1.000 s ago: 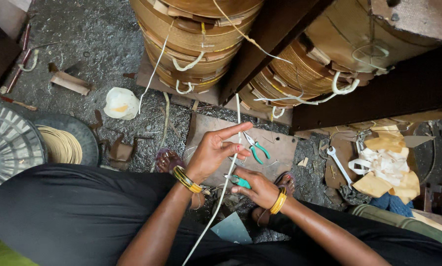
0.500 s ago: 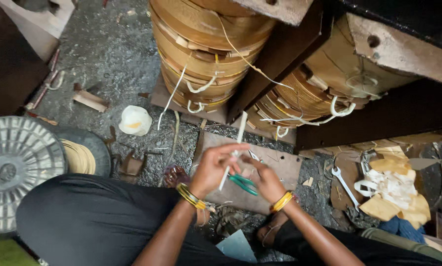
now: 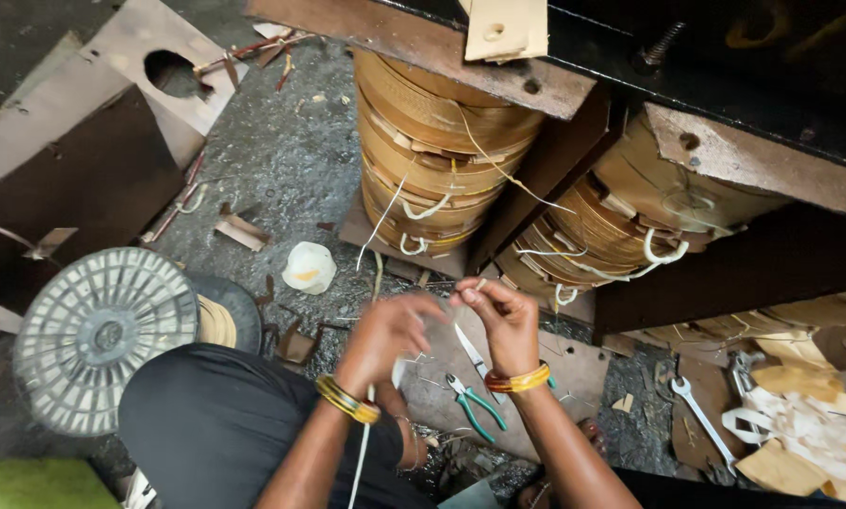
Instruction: The person sits on the floor and uses pliers and a knife to strip and cut white wires attached to stacked copper coils. They repeatedly strip insulation, cut wire ends, and insert wires into slots on the coil assembly.
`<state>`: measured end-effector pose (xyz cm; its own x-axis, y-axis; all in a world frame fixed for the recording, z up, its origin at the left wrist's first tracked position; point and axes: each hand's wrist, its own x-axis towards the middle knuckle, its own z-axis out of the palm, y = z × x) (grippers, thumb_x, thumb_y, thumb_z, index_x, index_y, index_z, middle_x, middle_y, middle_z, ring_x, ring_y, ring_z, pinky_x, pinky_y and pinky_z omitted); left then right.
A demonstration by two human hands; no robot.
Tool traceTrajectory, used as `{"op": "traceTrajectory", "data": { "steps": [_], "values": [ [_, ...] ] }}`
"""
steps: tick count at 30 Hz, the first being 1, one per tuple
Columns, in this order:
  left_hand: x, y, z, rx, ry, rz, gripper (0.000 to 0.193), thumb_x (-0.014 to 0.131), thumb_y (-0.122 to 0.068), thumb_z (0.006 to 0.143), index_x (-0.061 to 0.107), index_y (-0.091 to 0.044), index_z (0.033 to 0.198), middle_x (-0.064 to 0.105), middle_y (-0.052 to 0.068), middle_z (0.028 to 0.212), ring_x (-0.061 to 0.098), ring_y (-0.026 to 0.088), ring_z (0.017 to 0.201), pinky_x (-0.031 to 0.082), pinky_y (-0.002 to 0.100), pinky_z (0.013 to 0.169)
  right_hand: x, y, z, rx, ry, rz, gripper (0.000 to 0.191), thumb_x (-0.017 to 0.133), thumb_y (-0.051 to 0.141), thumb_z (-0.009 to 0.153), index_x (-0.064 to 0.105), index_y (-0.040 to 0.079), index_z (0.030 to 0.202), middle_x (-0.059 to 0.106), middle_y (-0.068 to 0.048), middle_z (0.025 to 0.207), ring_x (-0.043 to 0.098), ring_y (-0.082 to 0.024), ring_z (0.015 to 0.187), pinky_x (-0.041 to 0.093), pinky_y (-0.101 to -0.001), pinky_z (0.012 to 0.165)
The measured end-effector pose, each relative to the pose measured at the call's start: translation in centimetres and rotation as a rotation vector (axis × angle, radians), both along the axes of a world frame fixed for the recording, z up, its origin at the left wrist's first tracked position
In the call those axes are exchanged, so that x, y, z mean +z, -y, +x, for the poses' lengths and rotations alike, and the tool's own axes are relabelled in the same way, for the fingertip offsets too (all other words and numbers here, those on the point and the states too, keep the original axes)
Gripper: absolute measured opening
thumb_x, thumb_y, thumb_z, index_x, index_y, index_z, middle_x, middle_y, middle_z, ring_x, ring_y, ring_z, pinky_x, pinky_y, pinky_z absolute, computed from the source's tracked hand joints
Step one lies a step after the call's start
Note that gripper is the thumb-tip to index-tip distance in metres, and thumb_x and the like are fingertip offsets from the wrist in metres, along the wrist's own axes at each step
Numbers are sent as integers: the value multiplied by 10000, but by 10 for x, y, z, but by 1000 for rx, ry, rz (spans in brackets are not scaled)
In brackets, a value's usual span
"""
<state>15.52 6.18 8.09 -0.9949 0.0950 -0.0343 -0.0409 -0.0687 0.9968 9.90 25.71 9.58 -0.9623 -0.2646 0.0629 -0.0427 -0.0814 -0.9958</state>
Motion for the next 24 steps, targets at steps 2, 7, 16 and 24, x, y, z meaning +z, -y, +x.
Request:
{"op": "traceTrajectory", "data": {
  "steps": [2, 7, 16, 24],
  "values": [
    [18, 38, -13, 550, -212, -354, 313, 484, 30, 980, 772, -44, 1080, 709, 8, 815, 650, 46, 689, 502, 226, 608, 8, 10, 2, 27, -89, 54, 198, 640, 67, 993, 759, -20, 1124, 761, -106, 1048, 709, -151, 959, 574, -288, 873],
    [68, 90, -52, 152, 139, 195, 271, 641, -238, 1004, 774, -36, 1125, 614, -44, 769, 389, -15, 511, 264, 169, 424, 28, 45, 9, 133, -76, 187, 283, 728, 62, 902, 779, 27, 1178, 736, -23, 978, 650, -94, 812, 568, -268, 706],
    [66, 57, -53, 10, 163, 252, 239, 747, -101, 885, 734, -28, 1111, 697, -16, 842, 542, 5, 611, 310, 161, 460, 27, 60, 16, 212, 141, 15, 369, 784, 9, 857, 754, 22, 1224, 736, -42, 874, 655, -75, 724, 574, -248, 656],
    [62, 53, -51, 48, 7, 201, 223, 738, -23, 900, 739, 5, 1121, 695, -10, 885, 627, 42, 796, 517, 197, 686, 35, 59, 19, 205, 64, 69, 335, 787, 26, 855, 771, 38, 1190, 738, -21, 867, 653, -74, 758, 567, -256, 691]
  ]
}}
